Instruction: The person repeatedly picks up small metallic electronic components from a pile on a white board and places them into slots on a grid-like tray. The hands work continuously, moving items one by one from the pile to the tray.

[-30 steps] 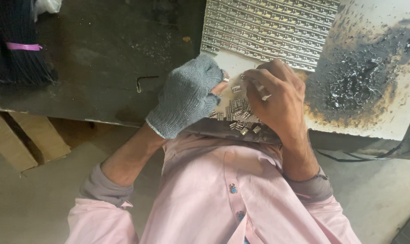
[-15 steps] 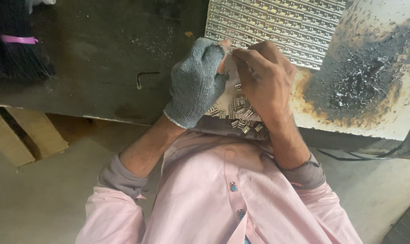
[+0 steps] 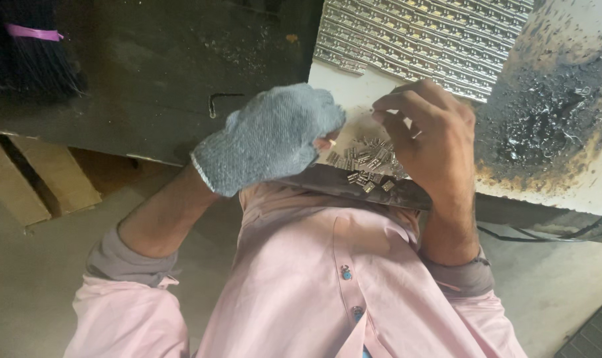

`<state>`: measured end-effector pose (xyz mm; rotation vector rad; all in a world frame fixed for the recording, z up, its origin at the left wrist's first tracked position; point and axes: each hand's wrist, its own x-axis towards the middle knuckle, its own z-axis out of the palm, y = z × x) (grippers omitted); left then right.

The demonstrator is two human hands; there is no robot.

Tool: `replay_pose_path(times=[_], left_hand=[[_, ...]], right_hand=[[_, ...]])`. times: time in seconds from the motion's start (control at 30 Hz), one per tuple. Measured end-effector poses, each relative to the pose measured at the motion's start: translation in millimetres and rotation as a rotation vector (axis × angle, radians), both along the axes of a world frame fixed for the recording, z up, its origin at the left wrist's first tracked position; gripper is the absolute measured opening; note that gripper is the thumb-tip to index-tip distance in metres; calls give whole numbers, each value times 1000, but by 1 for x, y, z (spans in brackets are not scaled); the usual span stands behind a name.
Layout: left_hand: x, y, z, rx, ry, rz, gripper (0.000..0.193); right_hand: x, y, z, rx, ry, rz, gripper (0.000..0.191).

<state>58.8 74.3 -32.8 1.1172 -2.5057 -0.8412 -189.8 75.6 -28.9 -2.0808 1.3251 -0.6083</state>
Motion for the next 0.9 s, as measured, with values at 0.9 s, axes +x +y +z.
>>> replay_pose_path(times=[0.9], left_hand=[[-35,-5,-21,-315,92,199,20]], right_hand=[[-28,8,-30,-412,102,-24,21]])
